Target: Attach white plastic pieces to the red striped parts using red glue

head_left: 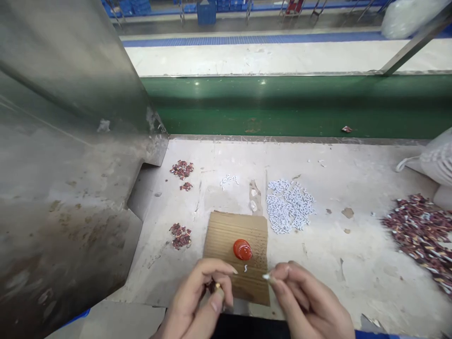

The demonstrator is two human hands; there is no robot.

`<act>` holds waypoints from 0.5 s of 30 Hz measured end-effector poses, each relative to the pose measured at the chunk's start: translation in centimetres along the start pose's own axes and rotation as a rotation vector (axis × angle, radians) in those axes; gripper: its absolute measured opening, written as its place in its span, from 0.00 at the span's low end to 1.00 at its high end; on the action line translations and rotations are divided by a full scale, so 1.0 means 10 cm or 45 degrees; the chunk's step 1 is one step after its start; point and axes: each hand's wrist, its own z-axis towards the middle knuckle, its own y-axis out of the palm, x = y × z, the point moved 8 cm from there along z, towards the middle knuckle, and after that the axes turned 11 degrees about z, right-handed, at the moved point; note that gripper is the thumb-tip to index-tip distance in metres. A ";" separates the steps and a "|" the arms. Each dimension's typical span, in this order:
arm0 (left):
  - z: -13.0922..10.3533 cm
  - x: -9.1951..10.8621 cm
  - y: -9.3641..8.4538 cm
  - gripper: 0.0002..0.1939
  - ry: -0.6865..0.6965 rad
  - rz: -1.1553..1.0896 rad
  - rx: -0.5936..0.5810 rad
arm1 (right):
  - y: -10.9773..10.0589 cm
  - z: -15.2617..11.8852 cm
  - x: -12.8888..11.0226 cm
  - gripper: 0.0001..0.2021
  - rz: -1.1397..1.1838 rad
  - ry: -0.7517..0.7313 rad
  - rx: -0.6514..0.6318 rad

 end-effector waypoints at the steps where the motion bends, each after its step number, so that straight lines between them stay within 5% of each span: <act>1: -0.02 -0.08 -0.07 0.12 -0.076 0.066 0.027 | -0.03 0.02 0.09 0.04 -0.050 0.027 -0.024; 6: -0.06 -0.38 -0.40 0.12 -0.345 0.325 0.134 | -0.07 0.08 0.27 0.05 -0.207 -0.028 -0.142; 10: -0.05 -0.46 -0.52 0.09 -0.483 0.259 0.251 | 0.01 0.07 0.28 0.07 -0.259 -0.070 -0.235; 15: 0.02 -0.41 -0.49 0.04 -0.310 0.228 0.168 | 0.05 0.07 0.31 0.06 -0.288 -0.056 -0.249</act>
